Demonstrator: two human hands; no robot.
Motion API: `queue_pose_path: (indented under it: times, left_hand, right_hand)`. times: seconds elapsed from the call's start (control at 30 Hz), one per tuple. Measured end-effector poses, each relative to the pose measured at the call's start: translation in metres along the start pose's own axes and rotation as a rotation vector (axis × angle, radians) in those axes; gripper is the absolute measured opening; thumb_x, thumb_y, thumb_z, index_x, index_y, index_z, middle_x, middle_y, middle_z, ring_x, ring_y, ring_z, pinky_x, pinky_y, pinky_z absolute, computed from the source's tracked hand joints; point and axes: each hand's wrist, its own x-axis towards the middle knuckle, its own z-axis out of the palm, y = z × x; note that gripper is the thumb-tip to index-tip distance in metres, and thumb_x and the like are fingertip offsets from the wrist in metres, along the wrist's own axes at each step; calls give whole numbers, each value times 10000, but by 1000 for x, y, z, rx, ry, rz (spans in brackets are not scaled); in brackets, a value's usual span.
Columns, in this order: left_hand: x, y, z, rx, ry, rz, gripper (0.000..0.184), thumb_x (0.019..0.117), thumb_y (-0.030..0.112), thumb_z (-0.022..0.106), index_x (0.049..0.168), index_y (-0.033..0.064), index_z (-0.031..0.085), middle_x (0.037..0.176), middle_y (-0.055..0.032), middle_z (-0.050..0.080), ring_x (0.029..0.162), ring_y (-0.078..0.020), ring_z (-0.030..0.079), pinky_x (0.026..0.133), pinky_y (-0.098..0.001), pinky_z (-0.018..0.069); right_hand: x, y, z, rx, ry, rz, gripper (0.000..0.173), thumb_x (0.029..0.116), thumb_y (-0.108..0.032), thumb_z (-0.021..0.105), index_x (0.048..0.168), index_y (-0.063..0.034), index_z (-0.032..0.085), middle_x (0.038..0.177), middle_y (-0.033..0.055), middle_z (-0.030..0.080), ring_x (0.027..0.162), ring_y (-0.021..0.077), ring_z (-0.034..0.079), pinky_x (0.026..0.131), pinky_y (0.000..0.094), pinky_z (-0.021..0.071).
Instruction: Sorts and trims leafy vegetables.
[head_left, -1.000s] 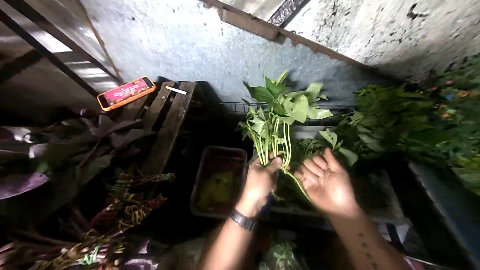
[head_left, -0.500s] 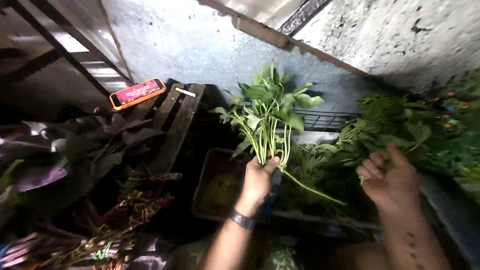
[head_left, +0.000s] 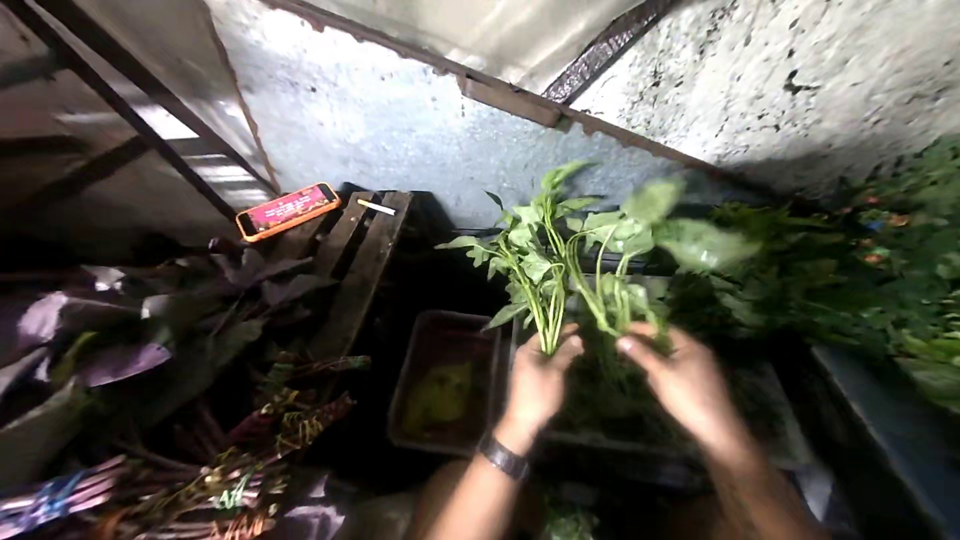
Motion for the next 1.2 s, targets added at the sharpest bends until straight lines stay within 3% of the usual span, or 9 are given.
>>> queue_pose_path:
  times: [0.1,0.23,0.33,0.47,0.6,0.77,0.97,1.13,1.2]
  left_hand:
    - [1,-3,-2,104,86,-8,213,1055,213,575,1125,78,725,764,-3,648,585,-81,561,558,-251,492]
    - [-10,1,2,-27,74,-83,225,1053,227,581,1058,53,724,680,-8,587,478,-87,465,439,-255,414]
    - [-19,5,16,-220,-26,-140,215,1059,186,562,1111,16,683,627,-7,520,424,-88,437,368,-236,402]
    - [-24,4,24,-170,-74,-82,226,1020,154,630,1181,11,699,878,-69,723,483,-76,511,416,-227,429]
    - [-21,-9,29,-30,-114,-31,235,971,165,706,1153,18,719,975,-60,744,782,-96,685,730,-286,588]
    - [-18,-7,21,-15,-177,-180,183,1028,195,627,1094,27,657,729,-20,656,517,-74,537,473,-235,457]
    - [-21,1,18,48,-335,-343,202,1044,182,602,1178,31,596,779,-24,700,564,-77,615,471,-204,474]
    - [-20,1,18,11,-356,-360,262,1078,148,519,1285,-12,536,881,-86,746,670,-153,713,593,-282,599]
    - [-19,5,14,-93,-303,-321,279,1083,99,484,1314,-51,529,914,-129,745,715,-207,736,685,-346,642]
  right_hand:
    - [19,11,-42,-84,130,125,504,1014,-359,635,1380,-17,579,1294,202,643,1156,320,641,995,568,514]
    - [22,2,-51,661,211,258,245,1110,-282,376,1127,-154,584,707,-83,545,488,30,450,471,203,439]
    - [11,-7,-37,929,40,322,403,1137,-342,231,978,-139,541,751,-17,594,642,126,607,665,324,579]
    - [6,0,-2,871,-161,315,450,1141,-307,240,1171,-1,568,1145,140,700,1053,262,703,927,455,586]
    - [-6,-5,34,765,-227,264,350,1130,-259,338,1030,-73,617,956,33,651,876,131,641,815,307,565]
    - [-14,-8,37,525,-341,234,308,1119,-250,388,1010,-94,630,799,-33,577,637,50,515,609,198,467]
    - [-13,-2,23,314,-541,253,311,1126,-259,362,1077,-56,593,720,-23,520,545,54,476,540,212,454]
    - [0,3,-15,74,-525,178,367,1088,-325,491,1316,-75,633,1231,72,673,1118,127,646,997,356,532]
    - [21,23,-36,-59,-404,173,400,1094,-356,471,1346,-82,616,1306,120,664,1180,243,657,1023,478,529]
